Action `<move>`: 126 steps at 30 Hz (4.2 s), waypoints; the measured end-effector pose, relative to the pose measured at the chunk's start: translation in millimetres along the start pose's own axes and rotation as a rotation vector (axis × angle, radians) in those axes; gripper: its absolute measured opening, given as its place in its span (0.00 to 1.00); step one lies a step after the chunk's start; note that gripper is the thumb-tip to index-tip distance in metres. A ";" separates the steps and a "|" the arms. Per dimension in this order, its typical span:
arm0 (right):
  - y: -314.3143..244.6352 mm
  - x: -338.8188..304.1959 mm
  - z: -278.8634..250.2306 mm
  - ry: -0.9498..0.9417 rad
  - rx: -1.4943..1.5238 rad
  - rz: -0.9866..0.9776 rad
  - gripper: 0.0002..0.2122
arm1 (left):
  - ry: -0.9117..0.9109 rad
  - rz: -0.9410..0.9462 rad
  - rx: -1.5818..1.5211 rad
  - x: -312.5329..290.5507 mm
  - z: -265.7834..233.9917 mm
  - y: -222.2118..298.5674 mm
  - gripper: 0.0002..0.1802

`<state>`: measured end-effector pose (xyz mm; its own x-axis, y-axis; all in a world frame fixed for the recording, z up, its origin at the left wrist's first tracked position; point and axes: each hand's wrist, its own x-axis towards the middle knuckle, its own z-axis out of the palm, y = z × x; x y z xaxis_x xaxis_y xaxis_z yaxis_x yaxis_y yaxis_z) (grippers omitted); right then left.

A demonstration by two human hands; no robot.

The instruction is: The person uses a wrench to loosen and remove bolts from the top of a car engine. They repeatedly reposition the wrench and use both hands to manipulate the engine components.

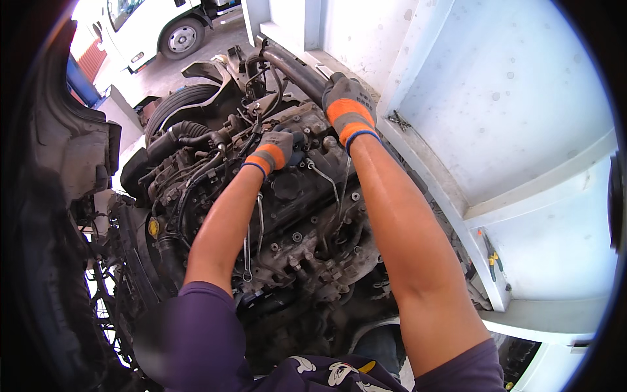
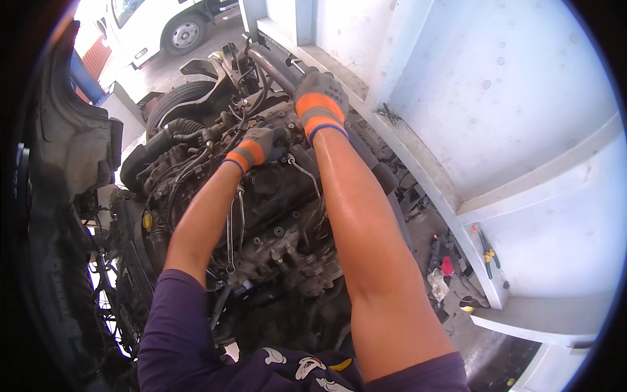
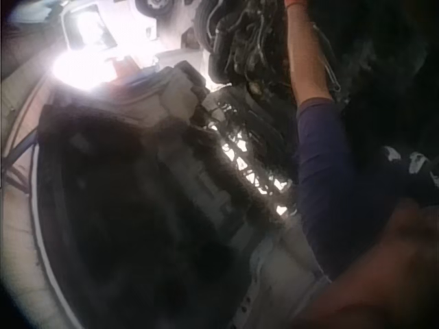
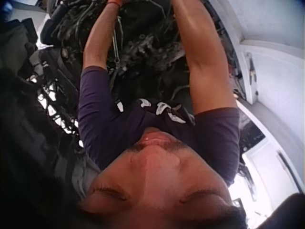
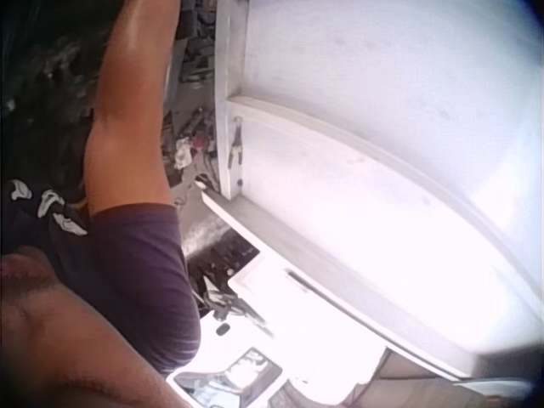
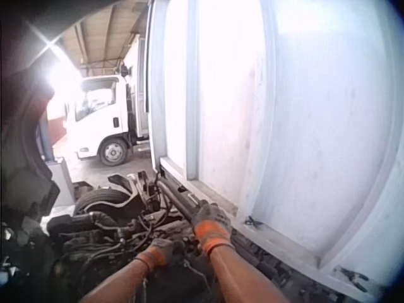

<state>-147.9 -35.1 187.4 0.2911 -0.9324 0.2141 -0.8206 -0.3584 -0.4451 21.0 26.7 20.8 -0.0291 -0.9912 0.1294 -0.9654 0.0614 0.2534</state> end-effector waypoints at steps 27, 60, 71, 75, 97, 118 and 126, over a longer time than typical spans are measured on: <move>1.2 -0.6 3.7 0.022 -0.054 -0.049 0.14 | 0.096 -0.212 -0.581 -8.5 -13.7 -35.7 0.23; -2.3 -2.4 -1.5 -0.026 -0.023 -0.027 0.14 | -0.025 -0.248 0.361 43.4 -15.7 62.3 0.17; -3.9 -4.5 -5.2 -0.041 -0.010 -0.013 0.15 | -0.036 -0.354 0.132 28.3 -36.2 58.8 0.20; -0.4 -2.4 -3.8 -0.028 -0.029 -0.042 0.15 | 0.004 -0.415 -0.056 5.3 -55.5 31.4 0.22; -0.5 -4.3 -5.3 -0.039 -0.039 -0.016 0.15 | -0.027 0.014 -0.158 -41.5 -44.5 -2.3 0.15; -1.7 -0.2 0.1 -0.059 -0.001 -0.045 0.17 | -0.276 -0.033 -0.439 5.4 -41.1 -24.1 0.26; 2.6 -0.3 0.1 0.008 0.020 -0.061 0.14 | -0.287 -0.049 -0.302 14.2 -42.0 -7.7 0.26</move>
<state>-150.0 -35.8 186.1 0.3362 -0.9085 0.2483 -0.7913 -0.4155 -0.4487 38.9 17.1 61.0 -0.0972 -0.9837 -0.1515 -0.8496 0.0027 0.5275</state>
